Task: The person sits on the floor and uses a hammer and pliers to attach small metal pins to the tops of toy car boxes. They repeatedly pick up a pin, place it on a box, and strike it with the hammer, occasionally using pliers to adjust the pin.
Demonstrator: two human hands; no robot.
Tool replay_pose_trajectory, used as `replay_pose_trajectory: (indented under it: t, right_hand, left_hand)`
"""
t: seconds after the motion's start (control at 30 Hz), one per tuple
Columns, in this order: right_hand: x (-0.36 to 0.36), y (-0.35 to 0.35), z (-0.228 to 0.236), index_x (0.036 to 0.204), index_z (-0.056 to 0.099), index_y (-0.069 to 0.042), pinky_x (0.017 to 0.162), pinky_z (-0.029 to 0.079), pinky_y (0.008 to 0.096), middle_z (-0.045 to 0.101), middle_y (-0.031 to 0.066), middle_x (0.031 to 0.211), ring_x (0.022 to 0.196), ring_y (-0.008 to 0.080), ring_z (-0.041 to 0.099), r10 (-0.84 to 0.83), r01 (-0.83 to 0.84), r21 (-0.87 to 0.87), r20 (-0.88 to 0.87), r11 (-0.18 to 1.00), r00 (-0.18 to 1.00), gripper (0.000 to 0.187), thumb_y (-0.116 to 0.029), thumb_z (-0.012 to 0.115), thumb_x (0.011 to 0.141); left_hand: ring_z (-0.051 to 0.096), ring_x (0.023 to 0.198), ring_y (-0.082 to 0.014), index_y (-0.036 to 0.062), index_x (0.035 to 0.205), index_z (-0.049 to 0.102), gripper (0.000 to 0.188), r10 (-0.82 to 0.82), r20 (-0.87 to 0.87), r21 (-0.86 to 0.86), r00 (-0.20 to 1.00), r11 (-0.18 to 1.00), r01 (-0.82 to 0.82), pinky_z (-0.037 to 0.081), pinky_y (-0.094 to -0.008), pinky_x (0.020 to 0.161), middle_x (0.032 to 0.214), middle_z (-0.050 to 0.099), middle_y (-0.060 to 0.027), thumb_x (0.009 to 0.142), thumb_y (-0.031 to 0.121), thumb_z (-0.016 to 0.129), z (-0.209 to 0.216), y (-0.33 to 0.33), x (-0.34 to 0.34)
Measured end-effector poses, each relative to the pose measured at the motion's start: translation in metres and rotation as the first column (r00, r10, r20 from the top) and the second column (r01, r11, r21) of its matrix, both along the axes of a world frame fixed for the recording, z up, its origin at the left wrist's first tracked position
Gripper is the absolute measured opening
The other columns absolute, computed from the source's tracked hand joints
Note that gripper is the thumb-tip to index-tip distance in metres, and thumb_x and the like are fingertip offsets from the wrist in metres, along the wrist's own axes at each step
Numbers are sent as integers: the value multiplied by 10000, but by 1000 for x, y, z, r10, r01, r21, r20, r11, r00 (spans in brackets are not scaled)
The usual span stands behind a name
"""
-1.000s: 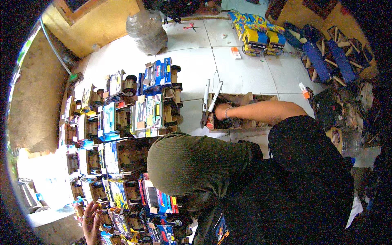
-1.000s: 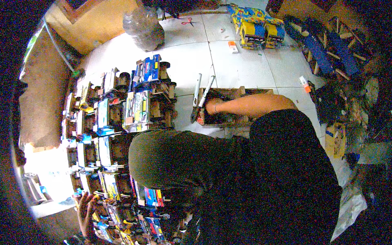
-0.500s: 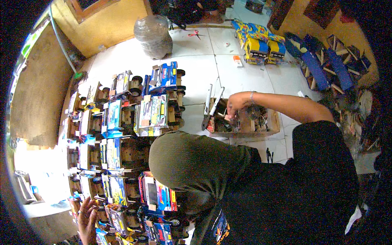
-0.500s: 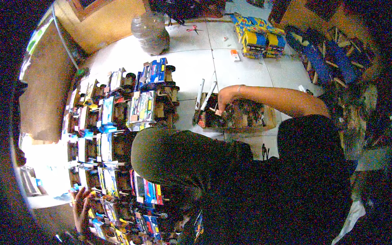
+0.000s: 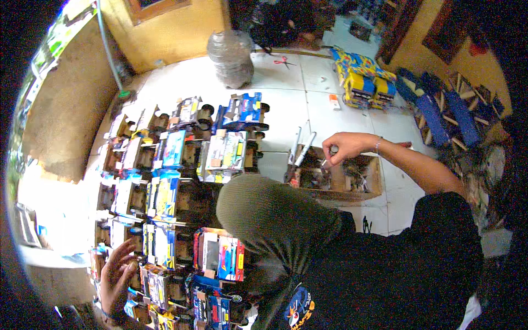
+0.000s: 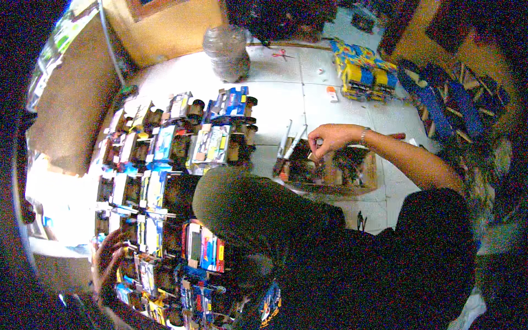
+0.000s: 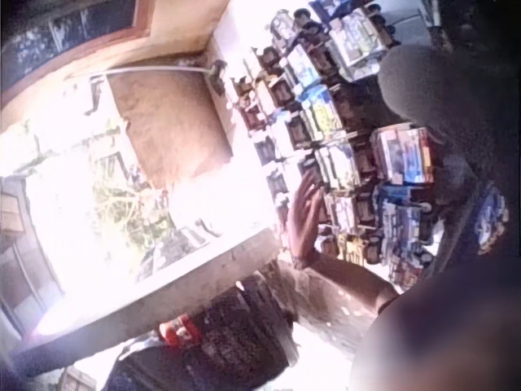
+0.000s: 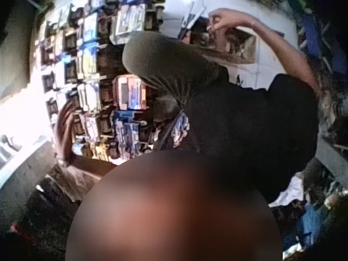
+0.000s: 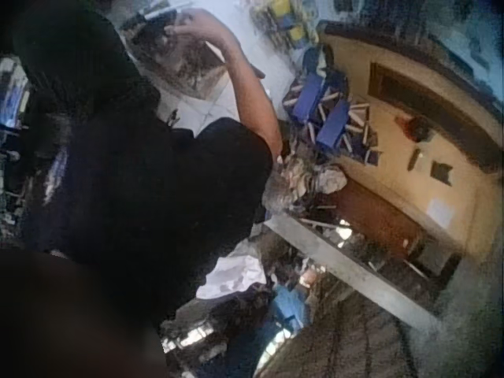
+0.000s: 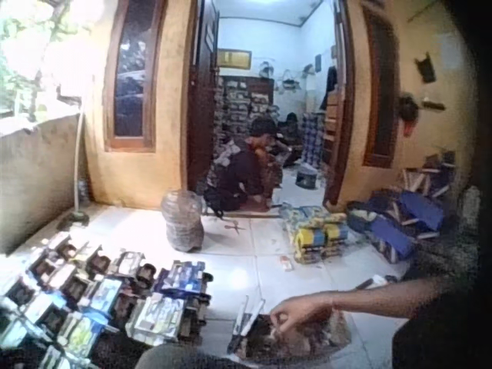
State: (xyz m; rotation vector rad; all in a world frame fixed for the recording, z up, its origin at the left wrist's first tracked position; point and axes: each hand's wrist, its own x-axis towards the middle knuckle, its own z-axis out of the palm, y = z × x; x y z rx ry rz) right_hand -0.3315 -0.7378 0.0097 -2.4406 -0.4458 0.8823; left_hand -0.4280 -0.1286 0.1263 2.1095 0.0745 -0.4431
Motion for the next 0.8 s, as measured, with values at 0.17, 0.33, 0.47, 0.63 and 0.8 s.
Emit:
replay_pose_trajectory:
  t: [0.17,0.33,0.47,0.63,0.8]
  right_hand:
    - [28,73,85,1034,663,-131,517,370,228,623,-39,890,661,40,482,-87,106,196,-100,975,991,285,-341,712,847]
    - [50,171,149,1110,669,-98,497,336,192,682,-33,917,699,12,519,127,-91,424,-57,901,990,265,-275,667,911]
    - [47,231,168,1056,671,-32,744,460,227,680,17,978,882,74,589,264,-247,611,64,752,962,190,-138,685,899]
    - [37,271,173,1148,640,-41,922,485,299,677,56,1049,1025,122,611,300,-432,653,312,622,902,276,-194,679,921]
    - [19,272,173,1227,610,-28,894,500,289,680,67,1073,1008,117,619,188,-337,695,284,636,940,322,-213,622,964]
  left_hand:
    - [642,1066,-192,-2,1300,561,400,-120,146,-33,982,992,126,514,-314,914,1197,661,-110,922,99,645,-4,-59,17]
    - [675,989,-180,3,1219,606,349,-158,460,-107,874,967,231,545,-318,865,1109,694,-112,901,117,692,-13,-132,34]
    - [665,1009,-182,9,1291,529,416,81,513,-456,855,869,191,544,-324,867,1088,684,-123,916,110,678,-3,-157,33]
    - [636,1030,-162,12,1192,564,262,363,532,-577,765,816,14,562,-322,848,1118,652,-95,953,101,625,7,-149,26]
    - [670,879,-120,0,1124,650,197,488,414,-757,768,654,-7,549,-265,766,1028,698,-77,953,95,628,1,-134,21]
